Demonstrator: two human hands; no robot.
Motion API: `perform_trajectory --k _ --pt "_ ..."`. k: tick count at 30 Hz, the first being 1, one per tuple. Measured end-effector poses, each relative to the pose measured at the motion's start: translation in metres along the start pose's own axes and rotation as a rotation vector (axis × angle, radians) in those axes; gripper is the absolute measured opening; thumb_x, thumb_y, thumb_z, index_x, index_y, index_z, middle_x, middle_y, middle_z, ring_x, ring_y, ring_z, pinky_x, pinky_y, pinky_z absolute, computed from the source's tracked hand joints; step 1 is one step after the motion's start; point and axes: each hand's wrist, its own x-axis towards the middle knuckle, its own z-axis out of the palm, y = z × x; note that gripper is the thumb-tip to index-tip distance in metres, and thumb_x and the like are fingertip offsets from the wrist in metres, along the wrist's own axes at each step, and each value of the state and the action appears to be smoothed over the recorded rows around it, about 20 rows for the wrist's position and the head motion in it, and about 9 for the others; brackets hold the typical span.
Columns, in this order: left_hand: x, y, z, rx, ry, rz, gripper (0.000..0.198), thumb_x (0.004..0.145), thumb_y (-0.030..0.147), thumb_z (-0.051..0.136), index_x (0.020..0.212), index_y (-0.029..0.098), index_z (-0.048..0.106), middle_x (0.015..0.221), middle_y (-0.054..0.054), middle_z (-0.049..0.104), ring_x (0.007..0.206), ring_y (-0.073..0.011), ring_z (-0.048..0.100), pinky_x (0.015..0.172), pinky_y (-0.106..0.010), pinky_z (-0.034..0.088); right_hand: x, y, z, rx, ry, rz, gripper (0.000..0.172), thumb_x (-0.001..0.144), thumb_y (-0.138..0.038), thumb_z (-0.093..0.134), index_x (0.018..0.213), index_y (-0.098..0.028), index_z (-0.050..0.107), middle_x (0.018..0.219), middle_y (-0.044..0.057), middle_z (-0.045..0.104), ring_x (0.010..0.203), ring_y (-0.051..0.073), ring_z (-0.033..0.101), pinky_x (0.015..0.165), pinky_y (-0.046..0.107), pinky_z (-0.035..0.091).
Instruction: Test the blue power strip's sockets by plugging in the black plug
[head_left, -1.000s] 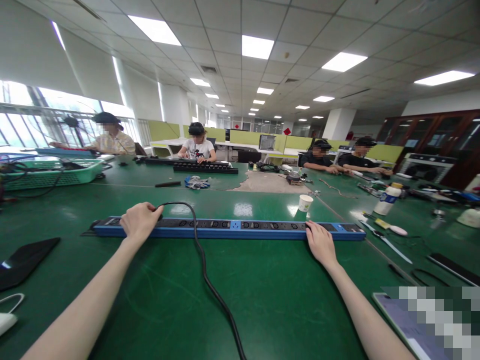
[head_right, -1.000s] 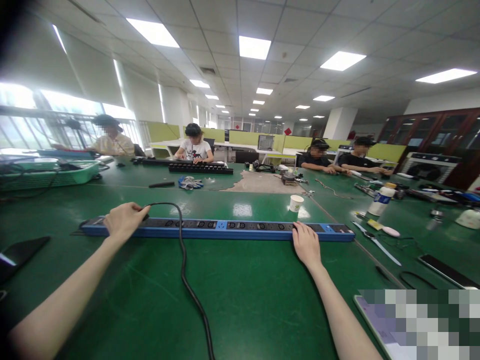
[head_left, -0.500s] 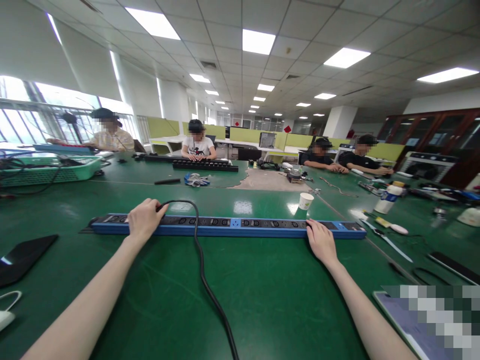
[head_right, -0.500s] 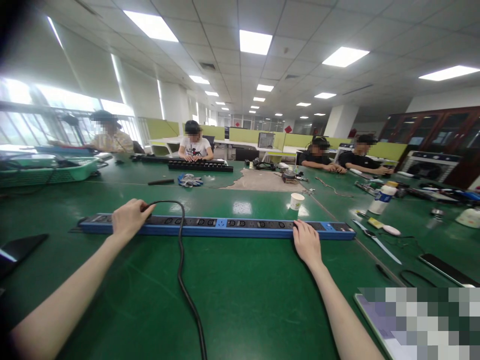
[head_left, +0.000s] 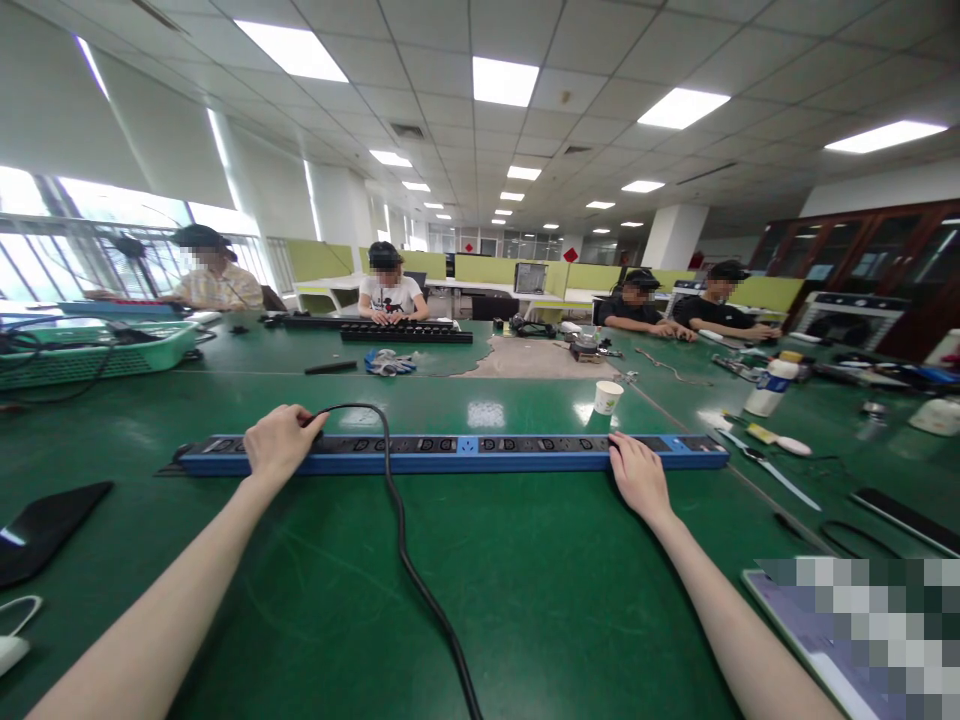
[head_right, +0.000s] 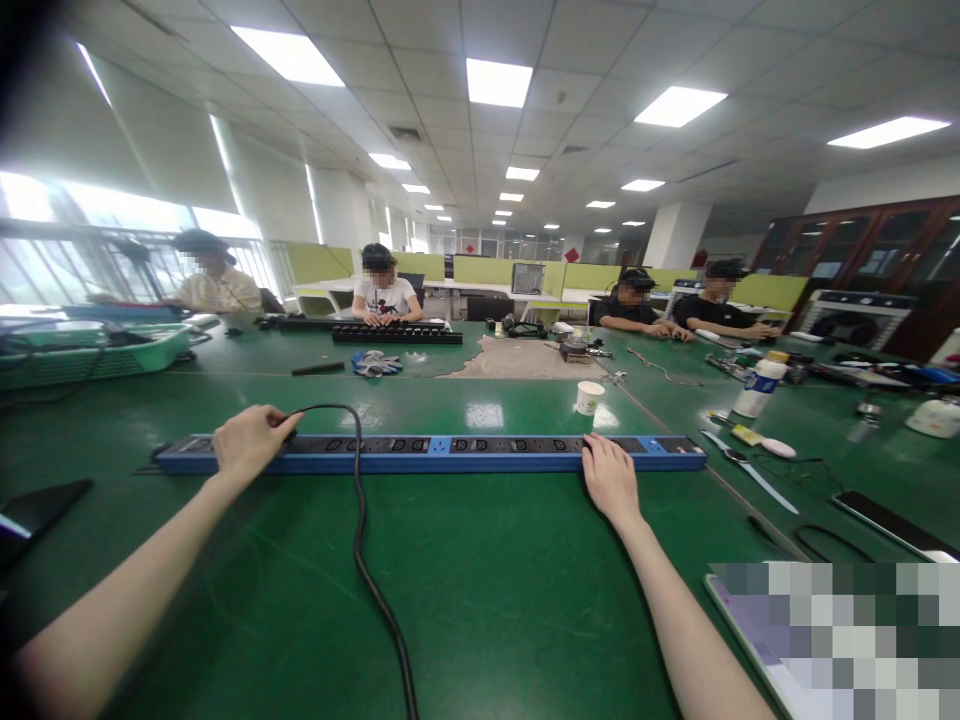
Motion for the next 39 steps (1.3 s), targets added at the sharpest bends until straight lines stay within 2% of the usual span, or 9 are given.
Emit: perform_trajectory --k 7,15,19,25,27,30,32,35,39 --pt "-0.014 0.003 0.0 0.038 -0.01 0.106 0.052 0.098 0.057 0.044 0.111 0.018 0.076 0.115 -0.017 0.07 0.099 -0.0323 0.065 0.08 -0.037 0.045 0.0 0.001 0.0 -0.023 -0.005 -0.007 0.048 0.106 -0.038 0.028 0.137 -0.025 0.062 0.143 0.009 0.064 0.133 0.028 0.053 0.11 0.046 0.037" --pt "-0.009 -0.009 0.003 -0.009 -0.171 0.019 0.051 0.095 0.054 0.051 0.126 0.021 0.075 0.113 -0.019 0.073 0.098 -0.0362 0.066 0.08 -0.041 0.048 -0.001 0.003 0.003 -0.026 -0.003 -0.008 0.048 0.106 -0.038 0.029 0.138 -0.025 0.062 0.144 0.009 0.064 0.133 0.027 0.053 0.111 0.046 0.037" --pt "-0.014 -0.002 0.005 0.029 -0.106 0.041 0.053 0.098 0.052 0.047 0.127 0.016 0.073 0.119 -0.022 0.069 0.103 -0.0365 0.064 0.083 -0.042 0.047 -0.001 0.004 0.004 -0.02 -0.006 -0.01 0.048 0.106 -0.039 0.029 0.138 -0.025 0.062 0.143 0.009 0.064 0.133 0.028 0.053 0.111 0.046 0.037" --pt "-0.021 -0.002 0.003 -0.046 -0.088 -0.028 0.054 0.099 0.056 0.044 0.127 0.02 0.073 0.121 -0.019 0.068 0.102 -0.0349 0.064 0.083 -0.042 0.047 0.001 0.004 0.002 -0.014 0.003 -0.015 0.047 0.106 -0.039 0.029 0.137 -0.026 0.063 0.143 0.008 0.064 0.132 0.027 0.054 0.109 0.046 0.039" --pt "-0.019 -0.002 -0.003 -0.067 -0.068 -0.026 0.054 0.1 0.055 0.043 0.128 0.02 0.073 0.122 -0.019 0.067 0.104 -0.0345 0.063 0.084 -0.041 0.047 0.001 0.003 0.001 -0.018 0.007 -0.016 0.047 0.106 -0.038 0.029 0.137 -0.026 0.063 0.142 0.008 0.065 0.132 0.027 0.054 0.108 0.045 0.04" --pt "-0.01 -0.001 -0.019 -0.095 0.068 -0.012 0.056 0.101 0.056 0.039 0.133 0.022 0.07 0.123 -0.017 0.067 0.107 -0.0332 0.062 0.084 -0.039 0.046 0.0 0.002 0.001 -0.019 0.007 -0.018 0.047 0.106 -0.038 0.029 0.137 -0.027 0.062 0.142 0.008 0.065 0.132 0.027 0.055 0.107 0.045 0.04" --pt "-0.004 0.002 -0.03 -0.116 0.111 0.013 0.057 0.1 0.06 0.039 0.134 0.026 0.07 0.122 -0.015 0.069 0.106 -0.0329 0.063 0.082 -0.039 0.046 0.0 0.002 0.001 -0.011 0.005 -0.017 0.047 0.106 -0.038 0.029 0.137 -0.026 0.062 0.143 0.008 0.064 0.133 0.027 0.054 0.108 0.046 0.04" --pt "-0.002 0.009 -0.038 -0.138 0.022 0.035 0.055 0.096 0.064 0.047 0.128 0.028 0.074 0.118 -0.013 0.073 0.102 -0.0343 0.065 0.081 -0.04 0.046 0.0 0.002 0.001 0.0 0.001 -0.012 0.047 0.105 -0.039 0.03 0.136 -0.026 0.063 0.143 0.009 0.064 0.133 0.028 0.054 0.108 0.047 0.04" --pt "-0.009 0.018 -0.028 -0.151 -0.14 0.025 0.051 0.091 0.061 0.056 0.121 0.026 0.078 0.111 -0.013 0.077 0.101 -0.0363 0.068 0.082 -0.04 0.047 0.0 0.002 0.001 -0.012 0.001 -0.012 0.047 0.105 -0.038 0.031 0.136 -0.027 0.063 0.142 0.008 0.065 0.132 0.028 0.055 0.107 0.047 0.041"
